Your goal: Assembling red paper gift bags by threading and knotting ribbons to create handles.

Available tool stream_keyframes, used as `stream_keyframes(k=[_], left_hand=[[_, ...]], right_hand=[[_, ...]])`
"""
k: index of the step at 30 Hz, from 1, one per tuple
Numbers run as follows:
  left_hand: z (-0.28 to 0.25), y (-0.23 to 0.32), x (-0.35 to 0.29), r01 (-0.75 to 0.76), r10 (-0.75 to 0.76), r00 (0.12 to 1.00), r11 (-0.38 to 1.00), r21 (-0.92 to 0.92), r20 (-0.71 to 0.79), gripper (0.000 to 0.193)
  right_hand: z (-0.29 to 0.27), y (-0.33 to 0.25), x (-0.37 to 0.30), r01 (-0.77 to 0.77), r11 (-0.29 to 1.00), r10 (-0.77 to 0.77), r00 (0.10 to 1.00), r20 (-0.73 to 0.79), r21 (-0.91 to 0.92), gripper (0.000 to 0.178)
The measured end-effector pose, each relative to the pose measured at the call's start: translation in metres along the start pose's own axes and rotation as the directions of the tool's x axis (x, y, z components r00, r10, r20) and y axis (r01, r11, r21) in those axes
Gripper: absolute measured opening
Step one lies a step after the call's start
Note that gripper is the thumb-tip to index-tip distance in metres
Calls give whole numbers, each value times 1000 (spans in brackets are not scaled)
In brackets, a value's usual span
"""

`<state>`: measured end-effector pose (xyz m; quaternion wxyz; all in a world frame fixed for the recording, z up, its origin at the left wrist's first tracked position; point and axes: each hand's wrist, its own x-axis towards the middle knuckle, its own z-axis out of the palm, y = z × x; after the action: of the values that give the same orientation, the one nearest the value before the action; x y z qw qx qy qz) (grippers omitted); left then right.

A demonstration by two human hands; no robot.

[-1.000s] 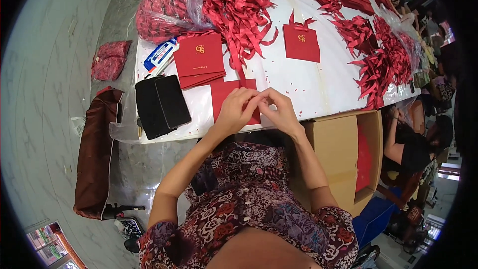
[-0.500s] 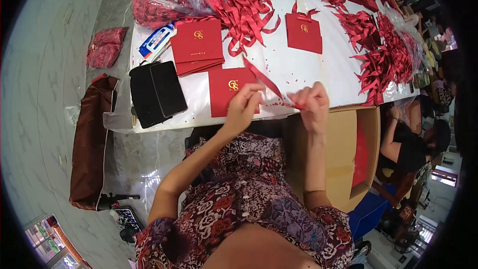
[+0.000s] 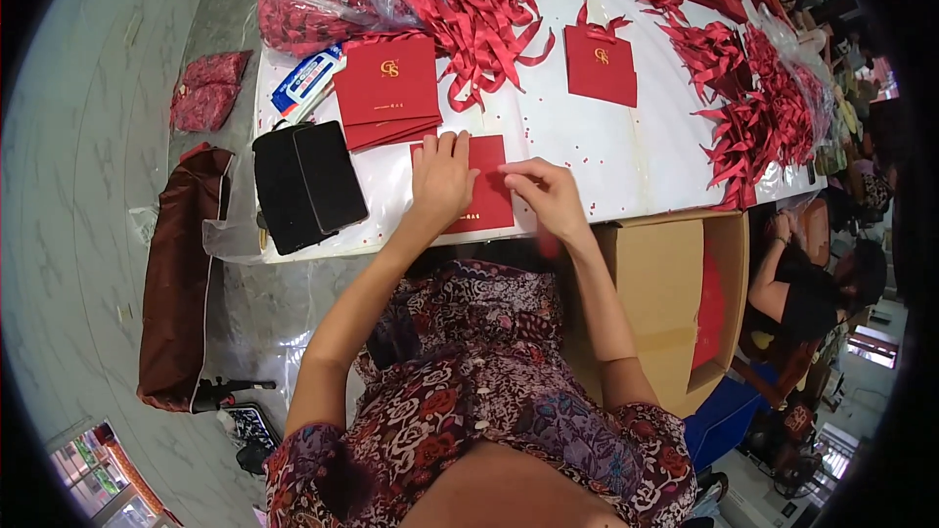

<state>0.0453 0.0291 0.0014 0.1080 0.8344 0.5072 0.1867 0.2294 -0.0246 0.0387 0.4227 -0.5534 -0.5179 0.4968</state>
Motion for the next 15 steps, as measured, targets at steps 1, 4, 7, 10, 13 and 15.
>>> stream_keyframes(k=[1, 4, 7, 10, 13, 15], left_hand=[[-1, 1, 1, -3, 3, 1000, 1000, 0, -2, 56], [-2, 2, 3, -41, 39, 999, 997, -66, -32, 51], [-1, -2, 3, -45, 37, 996, 993, -105, -80, 42], [0, -4, 4, -10, 0, 998, 983, -181, -58, 32], [3, -12, 6, 39, -38, 999, 931, -364, 9, 27], [3, -13, 8, 82, -71, 997, 908, -411, 43, 20]], right_hand=[[4, 8, 4, 63, 994, -67, 996, -52, -86, 16], [12, 30, 16, 126, 956, -159, 981, -108, -263, 18], [25, 29, 25, 87, 937, -159, 969, -189, -339, 17], [26, 30, 27, 84, 905, -171, 969, -176, -416, 15], [25, 26, 27, 64, 892, -153, 974, -166, -447, 14], [24, 23, 26, 54, 901, -141, 975, -173, -431, 13]])
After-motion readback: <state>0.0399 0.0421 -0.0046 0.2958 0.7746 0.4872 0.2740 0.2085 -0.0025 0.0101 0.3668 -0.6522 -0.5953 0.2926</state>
